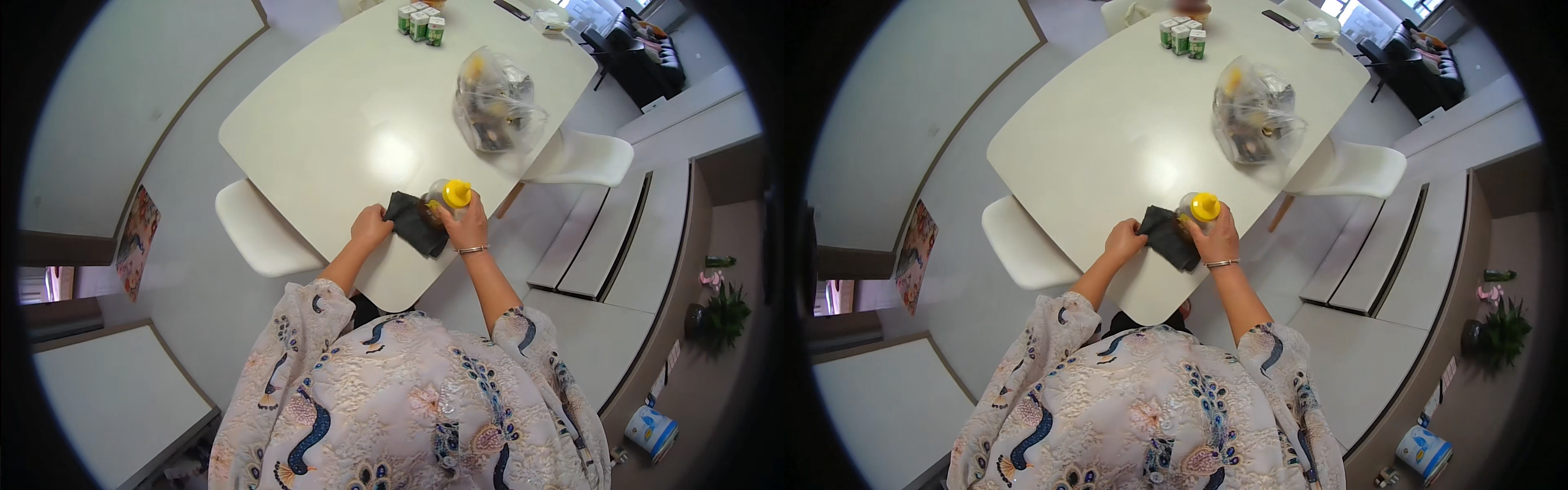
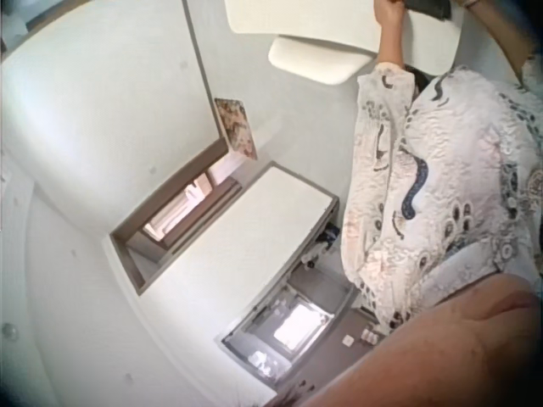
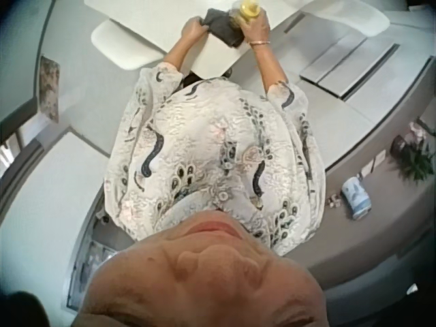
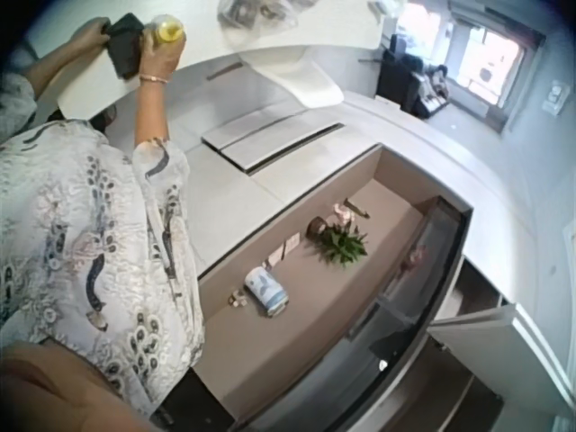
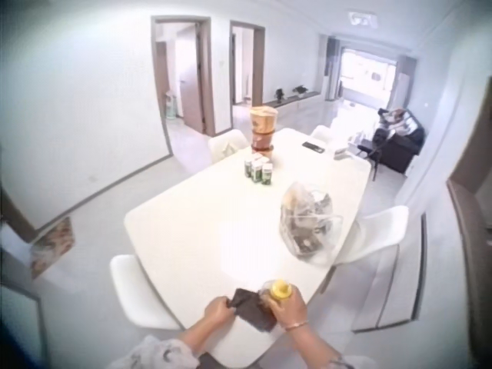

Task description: The person wipes a white dining table with a dark cloth, moving items like a plastic bag and a yellow-capped bottle aside to access the surface. They repeatedly wipe different sections of the table, fold the cloth, and place the plastic bag into a cabinet before resuming wiping.

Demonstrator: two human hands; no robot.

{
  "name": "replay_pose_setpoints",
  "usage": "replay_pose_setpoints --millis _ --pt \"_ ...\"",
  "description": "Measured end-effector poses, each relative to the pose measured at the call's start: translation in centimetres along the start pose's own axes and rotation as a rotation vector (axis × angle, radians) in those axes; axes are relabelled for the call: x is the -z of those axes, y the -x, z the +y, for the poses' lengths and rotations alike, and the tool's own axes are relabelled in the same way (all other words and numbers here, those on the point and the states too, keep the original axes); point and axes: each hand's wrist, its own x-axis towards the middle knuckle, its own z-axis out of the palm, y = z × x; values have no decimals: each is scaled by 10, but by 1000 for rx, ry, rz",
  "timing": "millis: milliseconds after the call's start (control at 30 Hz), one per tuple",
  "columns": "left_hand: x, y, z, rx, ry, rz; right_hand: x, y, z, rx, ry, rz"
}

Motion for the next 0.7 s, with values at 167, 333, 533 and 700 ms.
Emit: replay_pose_setpoints --millis 167,333,533,700 --pt "-17 0 -25 -35 379 -93 20 3 -11 -45 -39 -33" --pt "-21 -2 -21 136 882 -251 -21 31 -29 56 -21 -101" --pt "-9 2 -23 190 998 -359 -6 29 -40 -254 -16 -4" --pt "-3 0 -24 265 1008 -516 -11 47 -48 -222 -43 -7"
